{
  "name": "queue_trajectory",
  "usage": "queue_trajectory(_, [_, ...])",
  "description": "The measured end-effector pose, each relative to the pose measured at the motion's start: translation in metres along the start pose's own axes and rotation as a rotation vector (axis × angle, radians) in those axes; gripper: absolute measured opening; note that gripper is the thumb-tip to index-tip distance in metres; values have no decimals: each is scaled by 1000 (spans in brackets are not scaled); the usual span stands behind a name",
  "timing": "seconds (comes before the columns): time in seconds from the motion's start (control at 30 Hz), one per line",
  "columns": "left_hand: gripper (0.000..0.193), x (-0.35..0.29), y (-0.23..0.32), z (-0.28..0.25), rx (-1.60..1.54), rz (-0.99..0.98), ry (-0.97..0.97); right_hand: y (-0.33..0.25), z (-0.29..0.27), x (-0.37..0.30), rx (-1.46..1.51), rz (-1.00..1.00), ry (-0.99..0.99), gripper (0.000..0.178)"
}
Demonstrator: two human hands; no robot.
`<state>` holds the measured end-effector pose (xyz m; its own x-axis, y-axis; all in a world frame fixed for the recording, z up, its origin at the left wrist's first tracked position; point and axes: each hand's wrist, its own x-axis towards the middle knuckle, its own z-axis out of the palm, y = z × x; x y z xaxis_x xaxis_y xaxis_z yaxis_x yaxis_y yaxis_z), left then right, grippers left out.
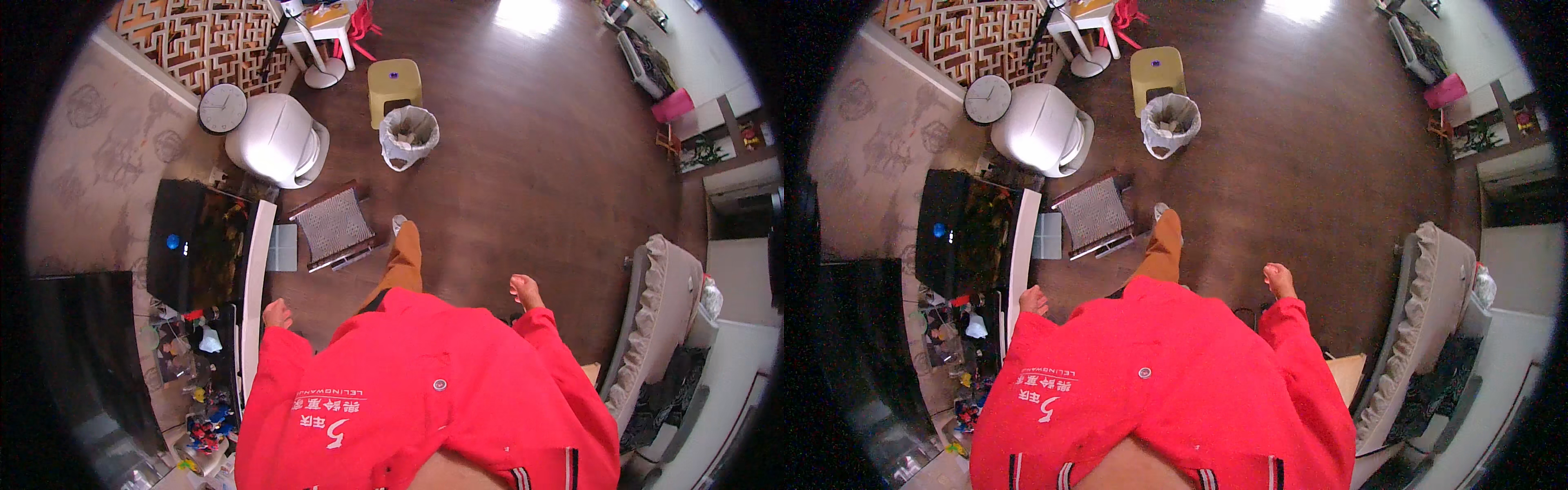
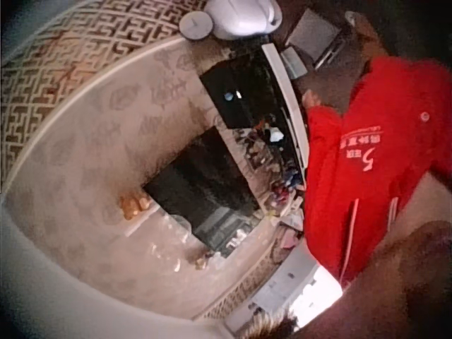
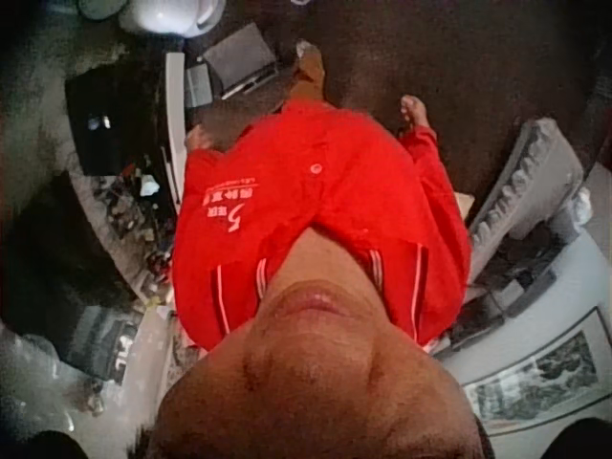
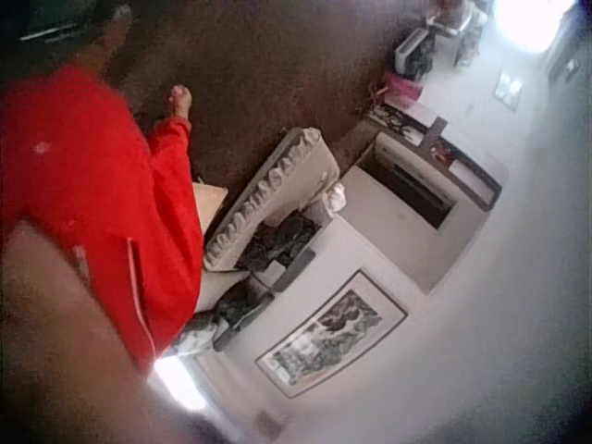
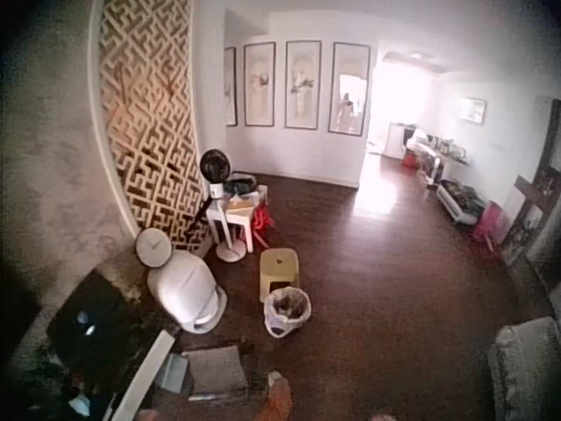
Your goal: The person washes a white bowl and a metal bowl in the kitchen sink, then wipes the countertop with a cloth. They rinse a cloth in the sink, wring it out, and hang it on a balcony railing.
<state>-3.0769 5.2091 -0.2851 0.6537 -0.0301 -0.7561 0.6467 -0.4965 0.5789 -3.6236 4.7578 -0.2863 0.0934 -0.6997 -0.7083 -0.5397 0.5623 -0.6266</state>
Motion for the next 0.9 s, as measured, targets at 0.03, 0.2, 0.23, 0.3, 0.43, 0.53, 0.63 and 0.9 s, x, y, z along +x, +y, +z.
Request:
queue_trajectory(0.03, [23,9,11,5,-49,5,-2,-13,1,13,-13,2,4,34])
queue_trajectory(0.2, [24,52,62,50,-148,-75,185,-71,-19,69,-78,174,-68,35])
queue_trajectory(0.23, [25,64,78,57,-145,-82,147,-85,-23,81,-84,200,-71,35])
queue_trajectory(0.3, [28,78,99,67,-114,-53,137,-113,-20,109,-108,203,-46,35])
queue_trajectory(0.43, [38,111,151,112,-75,75,171,-173,-13,148,-161,135,-38,35])
queue_trajectory(0.53, [42,125,166,137,-42,111,162,-224,2,184,-220,116,-105,35])
queue_trajectory(0.63, [40,131,159,141,31,135,223,-269,18,230,-300,73,-176,33])
queue_trajectory(0.9, [31,97,70,125,-178,-117,567,-385,80,367,-613,-106,-401,24])
